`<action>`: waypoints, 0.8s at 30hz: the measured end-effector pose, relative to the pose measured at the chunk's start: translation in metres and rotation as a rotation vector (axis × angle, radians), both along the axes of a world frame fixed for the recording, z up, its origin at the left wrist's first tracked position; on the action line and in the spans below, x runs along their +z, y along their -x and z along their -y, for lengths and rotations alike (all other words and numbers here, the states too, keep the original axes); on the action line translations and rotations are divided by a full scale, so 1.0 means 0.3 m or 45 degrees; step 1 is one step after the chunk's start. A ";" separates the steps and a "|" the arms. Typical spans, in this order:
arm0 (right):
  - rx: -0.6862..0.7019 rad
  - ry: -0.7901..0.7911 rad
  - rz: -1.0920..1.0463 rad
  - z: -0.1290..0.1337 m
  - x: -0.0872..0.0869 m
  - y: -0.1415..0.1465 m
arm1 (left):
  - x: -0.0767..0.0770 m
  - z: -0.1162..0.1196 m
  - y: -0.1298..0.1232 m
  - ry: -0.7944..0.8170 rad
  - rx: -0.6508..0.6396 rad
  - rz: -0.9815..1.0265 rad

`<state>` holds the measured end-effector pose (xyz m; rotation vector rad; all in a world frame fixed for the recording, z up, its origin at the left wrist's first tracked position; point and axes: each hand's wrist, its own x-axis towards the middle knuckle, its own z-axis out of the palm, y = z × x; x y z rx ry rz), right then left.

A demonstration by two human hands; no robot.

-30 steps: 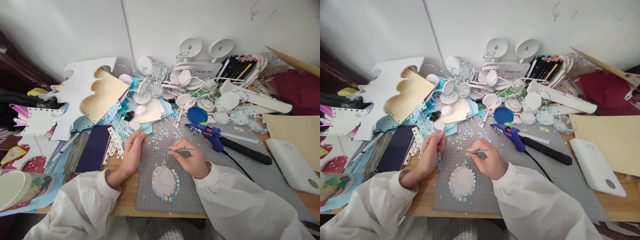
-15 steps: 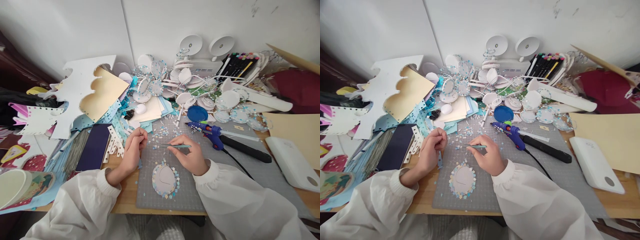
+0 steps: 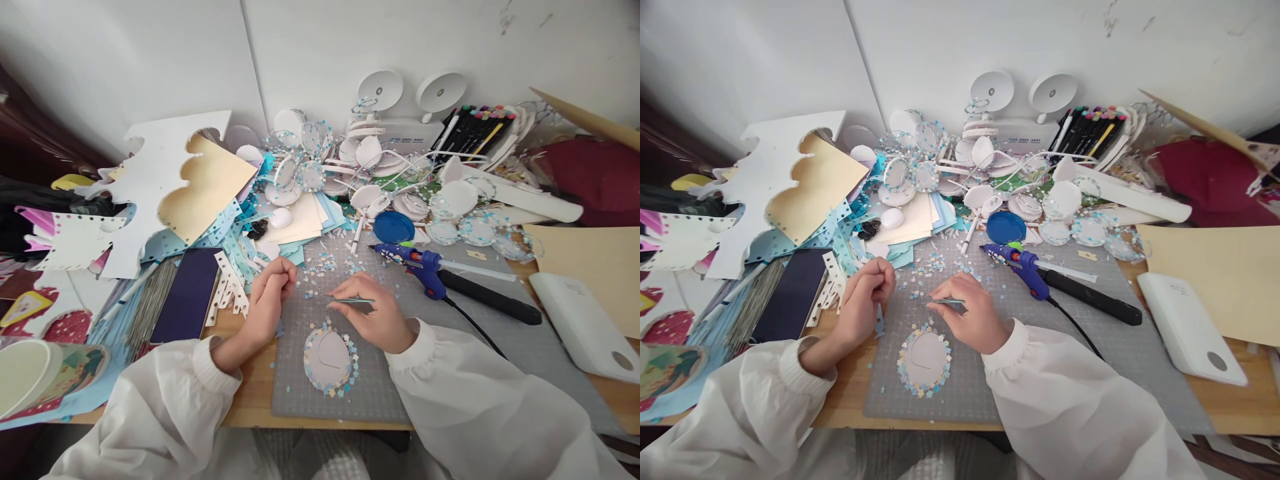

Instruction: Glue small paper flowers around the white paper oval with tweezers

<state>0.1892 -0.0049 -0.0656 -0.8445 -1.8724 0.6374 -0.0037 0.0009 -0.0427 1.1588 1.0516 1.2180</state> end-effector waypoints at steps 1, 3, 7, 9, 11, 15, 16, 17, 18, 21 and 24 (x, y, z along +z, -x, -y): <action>0.003 -0.010 0.011 0.000 0.000 0.001 | 0.001 0.002 0.000 -0.008 -0.007 -0.007; 0.007 -0.019 0.033 -0.001 0.000 0.004 | 0.002 0.005 0.000 -0.021 -0.013 -0.021; -0.012 -0.014 0.038 0.000 -0.003 0.010 | 0.000 0.008 -0.001 -0.028 -0.020 -0.027; -0.041 0.001 0.017 0.002 -0.005 0.011 | -0.002 0.009 -0.001 -0.026 -0.034 -0.018; -0.075 0.019 0.001 0.004 -0.008 0.011 | -0.004 0.010 -0.001 -0.022 -0.044 -0.013; -0.132 0.043 -0.029 0.009 -0.006 0.007 | -0.006 0.009 -0.002 -0.018 -0.038 -0.011; -0.139 0.049 -0.037 0.009 -0.004 0.007 | -0.007 0.009 -0.002 -0.018 -0.038 -0.012; -0.140 0.050 -0.044 0.009 -0.003 0.007 | -0.007 0.009 -0.002 -0.019 -0.040 -0.012; -0.133 0.043 -0.045 0.009 -0.001 0.008 | -0.007 0.008 -0.002 -0.020 -0.042 -0.010; -0.058 -0.012 -0.008 0.007 0.000 0.011 | -0.008 0.007 -0.003 -0.017 -0.050 0.007; 0.006 -0.038 0.040 0.007 -0.002 0.014 | -0.006 0.008 -0.005 -0.010 -0.051 0.013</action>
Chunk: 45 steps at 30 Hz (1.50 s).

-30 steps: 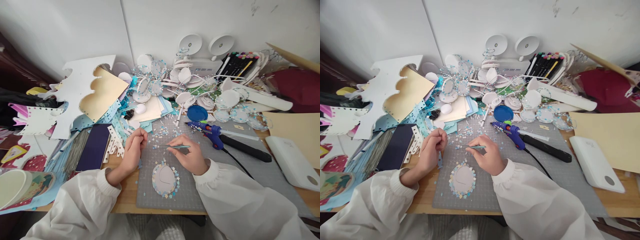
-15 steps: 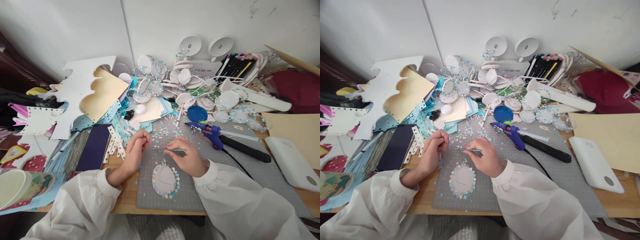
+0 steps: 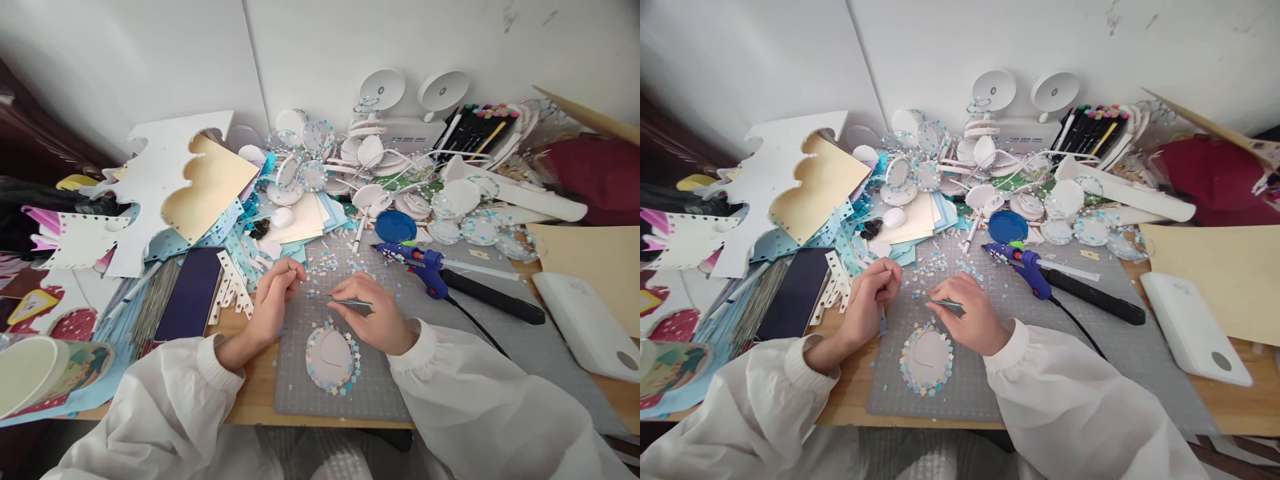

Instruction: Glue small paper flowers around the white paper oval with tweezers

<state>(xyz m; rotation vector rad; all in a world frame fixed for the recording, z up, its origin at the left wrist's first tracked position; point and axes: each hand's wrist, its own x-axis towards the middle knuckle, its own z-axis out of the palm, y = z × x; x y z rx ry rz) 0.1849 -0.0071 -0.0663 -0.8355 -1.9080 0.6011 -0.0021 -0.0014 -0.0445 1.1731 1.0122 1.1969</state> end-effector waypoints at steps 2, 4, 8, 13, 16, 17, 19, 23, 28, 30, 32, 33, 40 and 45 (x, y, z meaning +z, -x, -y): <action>-0.015 0.025 0.003 0.001 -0.002 0.000 | 0.003 0.002 -0.002 0.006 0.004 0.006; -0.061 0.075 -0.016 0.003 -0.004 -0.002 | 0.005 0.004 -0.004 0.009 0.006 0.015; -0.171 0.258 -0.109 0.003 -0.005 -0.010 | 0.008 0.005 -0.006 0.026 0.009 0.006; -0.260 0.516 -0.318 -0.007 0.006 -0.022 | 0.012 0.003 -0.002 0.019 0.015 -0.105; -0.274 0.638 -0.477 -0.015 0.010 -0.029 | 0.018 0.004 0.001 -0.002 -0.032 -0.238; -0.274 0.672 -0.528 -0.017 0.008 -0.031 | 0.018 0.004 0.001 -0.012 -0.062 -0.281; -0.268 0.709 -0.623 -0.022 0.000 -0.036 | 0.014 0.004 0.000 -0.044 -0.133 -0.357; -0.258 0.717 -0.682 -0.026 -0.014 -0.041 | -0.007 0.001 -0.005 -0.149 -0.208 -0.487; -0.272 0.731 -0.681 -0.029 -0.012 -0.041 | -0.020 -0.004 -0.008 -0.239 -0.142 -0.575; -0.268 0.746 -0.720 -0.030 -0.007 -0.040 | -0.017 -0.004 -0.008 -0.245 -0.137 -0.584; -0.264 0.771 -0.759 -0.031 0.000 -0.038 | -0.014 -0.002 -0.009 -0.238 -0.134 -0.574; -0.263 0.788 -0.774 -0.031 0.004 -0.037 | -0.012 -0.001 -0.009 -0.235 -0.130 -0.565; -0.242 0.901 -0.861 -0.031 0.017 -0.031 | -0.005 0.007 -0.011 -0.148 -0.142 -0.469; -0.237 0.905 -0.911 -0.037 0.014 -0.039 | -0.002 -0.003 -0.004 -0.023 -0.036 -0.349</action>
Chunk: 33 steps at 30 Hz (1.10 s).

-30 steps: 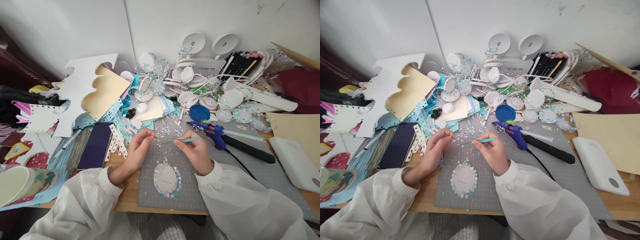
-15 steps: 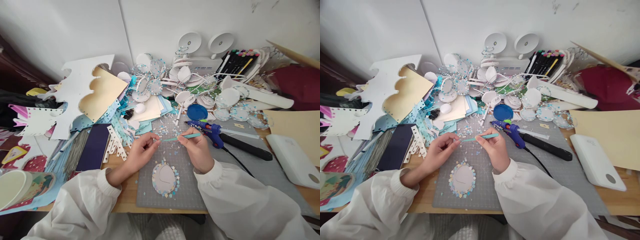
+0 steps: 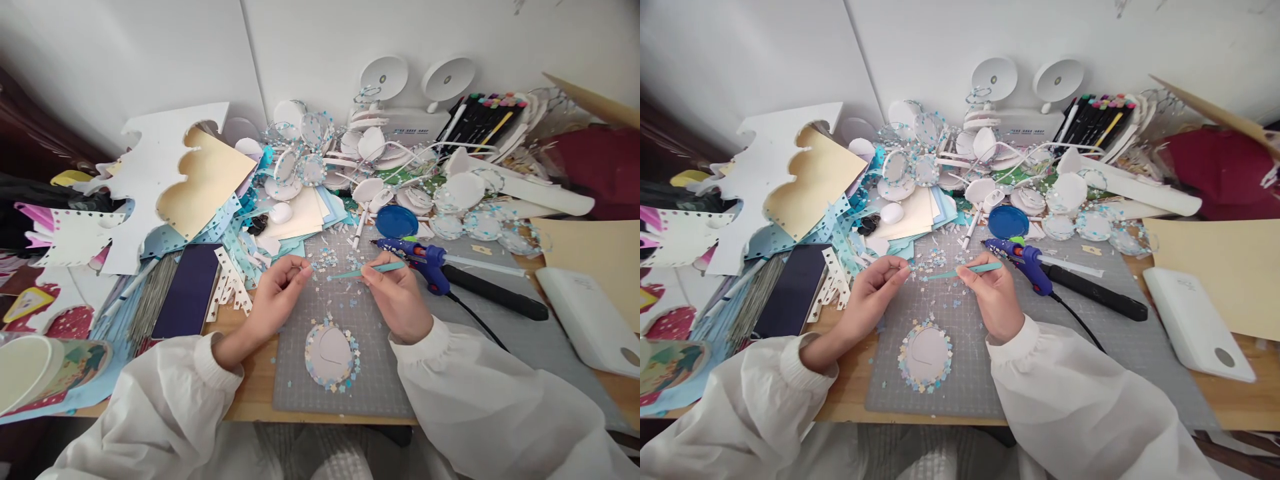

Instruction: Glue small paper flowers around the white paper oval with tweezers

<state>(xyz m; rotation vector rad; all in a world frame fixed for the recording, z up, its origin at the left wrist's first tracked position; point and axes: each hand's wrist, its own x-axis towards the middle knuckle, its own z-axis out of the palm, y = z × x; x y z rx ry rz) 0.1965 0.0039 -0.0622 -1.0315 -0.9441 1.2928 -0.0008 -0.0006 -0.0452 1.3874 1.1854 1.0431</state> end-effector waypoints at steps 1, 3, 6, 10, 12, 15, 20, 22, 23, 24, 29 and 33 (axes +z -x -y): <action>-0.002 -0.003 0.005 -0.001 0.001 -0.002 | 0.000 -0.002 0.001 0.015 0.020 0.003; 0.018 -0.009 -0.004 -0.003 0.006 -0.005 | -0.001 -0.005 0.001 0.022 0.047 -0.018; 0.114 -0.023 -0.046 -0.002 0.017 -0.009 | -0.005 -0.007 -0.001 -0.007 0.078 -0.070; 0.256 -0.049 -0.013 0.003 0.029 -0.009 | -0.018 -0.009 -0.002 -0.061 0.101 -0.191; 0.261 -0.048 -0.005 0.005 0.031 -0.007 | -0.024 -0.008 -0.002 -0.098 0.075 -0.296; 0.229 -0.009 -0.058 0.005 0.029 -0.004 | -0.026 -0.005 -0.003 -0.149 0.029 -0.396; 0.187 -0.004 -0.075 0.003 0.021 -0.003 | -0.017 0.003 -0.005 -0.205 0.045 -0.363; 0.166 0.006 -0.076 0.002 0.019 -0.002 | -0.013 0.003 -0.004 -0.200 0.050 -0.338; 0.153 0.018 -0.087 0.001 0.018 -0.001 | -0.011 0.003 -0.004 -0.196 0.054 -0.322; 0.140 0.030 -0.102 0.001 0.017 -0.001 | -0.009 0.003 -0.003 -0.195 0.061 -0.301; 0.101 0.048 -0.135 0.002 0.021 0.001 | 0.000 0.010 -0.002 -0.261 -0.007 -0.152; 0.076 0.066 -0.121 0.006 0.025 0.002 | 0.005 0.020 -0.002 -0.242 -0.142 -0.101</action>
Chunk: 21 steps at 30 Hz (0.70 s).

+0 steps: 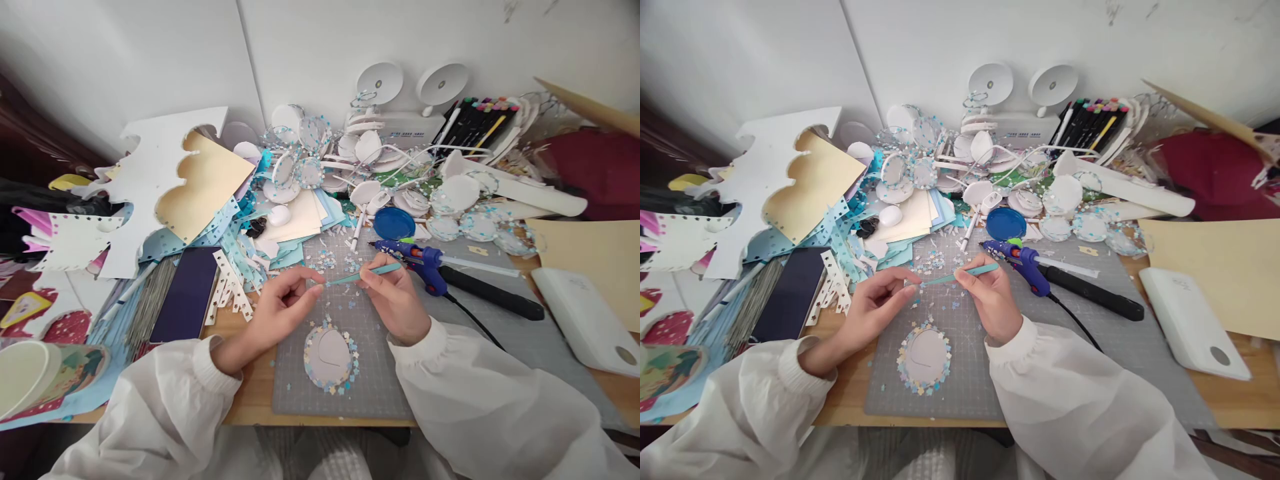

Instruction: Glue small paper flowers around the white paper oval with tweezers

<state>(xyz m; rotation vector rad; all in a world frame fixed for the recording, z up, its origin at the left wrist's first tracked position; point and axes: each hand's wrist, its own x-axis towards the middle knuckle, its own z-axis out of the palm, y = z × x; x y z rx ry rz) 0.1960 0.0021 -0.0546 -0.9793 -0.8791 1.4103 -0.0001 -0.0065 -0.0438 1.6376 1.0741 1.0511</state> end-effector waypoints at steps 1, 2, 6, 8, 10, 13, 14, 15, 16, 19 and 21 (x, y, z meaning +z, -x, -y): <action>-0.005 -0.005 0.007 0.001 0.000 0.000 | 0.000 0.002 -0.001 0.005 -0.017 -0.007; -0.008 -0.016 0.016 0.001 0.000 0.001 | -0.001 0.003 -0.001 0.004 -0.025 -0.012; -0.024 -0.071 0.049 0.003 -0.004 0.004 | -0.011 0.003 -0.005 -0.001 -0.024 -0.027; -0.032 -0.088 0.060 0.003 -0.009 0.005 | -0.015 0.002 -0.005 0.004 -0.015 -0.042; -0.039 -0.102 0.065 0.003 -0.014 0.004 | -0.015 0.000 -0.005 0.007 -0.009 -0.054; -0.044 -0.125 0.058 0.000 -0.021 0.001 | -0.011 -0.003 -0.005 0.001 -0.008 -0.063; -0.049 -0.131 0.051 -0.001 -0.022 0.000 | -0.009 -0.003 -0.005 -0.001 -0.008 -0.067; -0.055 -0.134 0.045 -0.002 -0.022 -0.001 | -0.008 -0.004 -0.005 0.000 -0.009 -0.073; -0.064 -0.137 0.041 -0.002 -0.021 -0.001 | -0.007 -0.004 -0.005 0.003 -0.012 -0.079; -0.074 -0.134 0.056 -0.002 -0.016 0.002 | -0.006 -0.004 -0.005 0.013 -0.023 -0.095; -0.068 -0.138 0.078 0.001 -0.013 0.005 | -0.006 -0.003 -0.005 0.015 -0.027 -0.100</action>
